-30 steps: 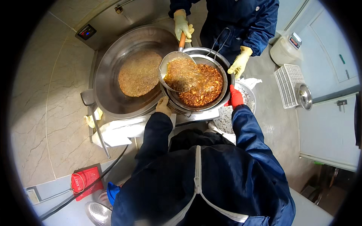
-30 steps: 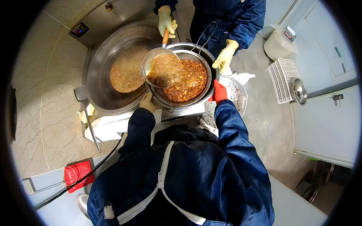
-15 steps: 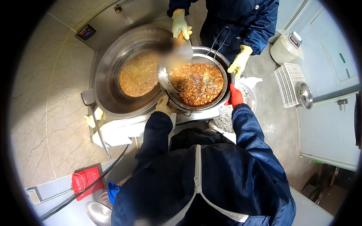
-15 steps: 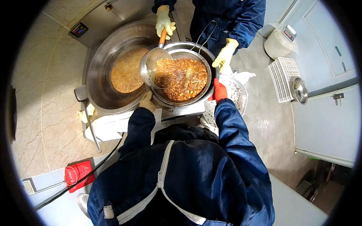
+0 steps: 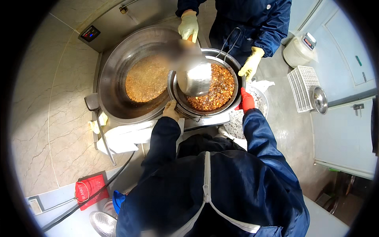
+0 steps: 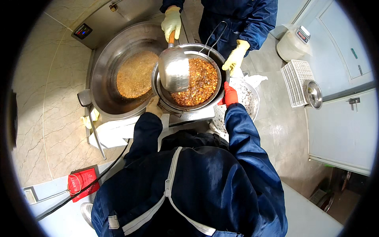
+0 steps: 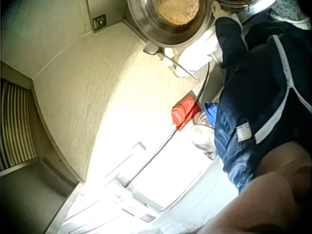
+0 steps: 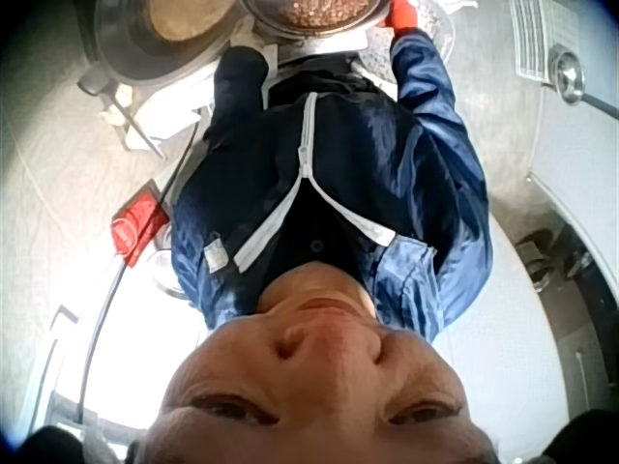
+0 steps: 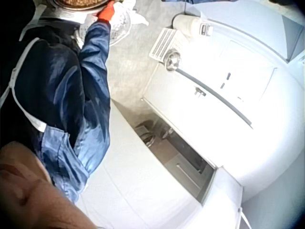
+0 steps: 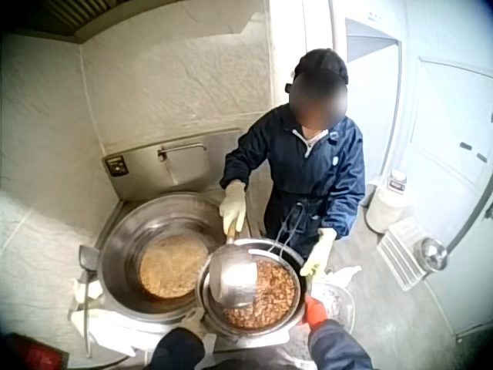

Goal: The person stirs a large vat of frying food using a metal spatula and then scoops the items into a strainer held by another person using a metal ladle.

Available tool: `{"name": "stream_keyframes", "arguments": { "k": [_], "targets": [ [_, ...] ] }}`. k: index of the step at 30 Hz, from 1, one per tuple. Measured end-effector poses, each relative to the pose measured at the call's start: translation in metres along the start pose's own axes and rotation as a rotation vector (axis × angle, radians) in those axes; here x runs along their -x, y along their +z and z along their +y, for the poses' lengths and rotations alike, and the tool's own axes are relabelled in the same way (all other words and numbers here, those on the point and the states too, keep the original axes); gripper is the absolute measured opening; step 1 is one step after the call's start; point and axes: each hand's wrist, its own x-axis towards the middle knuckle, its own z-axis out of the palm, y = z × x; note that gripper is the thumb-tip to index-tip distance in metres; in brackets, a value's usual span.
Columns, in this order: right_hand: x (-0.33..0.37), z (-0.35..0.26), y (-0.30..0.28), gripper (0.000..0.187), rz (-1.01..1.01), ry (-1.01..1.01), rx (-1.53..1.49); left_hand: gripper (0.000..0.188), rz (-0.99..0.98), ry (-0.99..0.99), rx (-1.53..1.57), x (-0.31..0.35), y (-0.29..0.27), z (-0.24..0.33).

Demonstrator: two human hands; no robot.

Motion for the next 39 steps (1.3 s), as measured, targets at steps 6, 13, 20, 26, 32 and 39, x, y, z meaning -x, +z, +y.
{"name": "stream_keyframes", "arguments": {
  "k": [6, 13, 20, 26, 32, 39],
  "targets": [
    [-0.002, 0.001, -0.001, 0.050, 0.006, 0.008, 0.008, 0.014, 0.029, 0.016, -0.025, 0.008, 0.010, 0.006],
    [-0.003, 0.000, 0.000, 0.050, -0.004, 0.022, -0.029, 0.015, -0.045, 0.277, -0.293, 0.004, -0.004, -0.004],
    [-0.001, 0.000, -0.002, 0.051, 0.001, 0.014, 0.014, 0.018, -0.057, 0.073, -0.284, 0.004, -0.005, 0.002],
    [0.001, -0.001, 0.000, 0.052, -0.008, -0.012, 0.032, 0.030, -0.133, 0.082, -0.224, -0.003, -0.013, 0.000],
    [0.010, -0.010, 0.003, 0.049, -0.034, 0.012, 0.006, 0.013, -0.012, 0.189, -0.209, 0.011, 0.000, -0.002],
    [0.000, 0.001, -0.001, 0.049, -0.020, 0.010, -0.007, 0.014, 0.088, -0.049, 0.047, 0.019, 0.017, 0.011]
  ]
}}
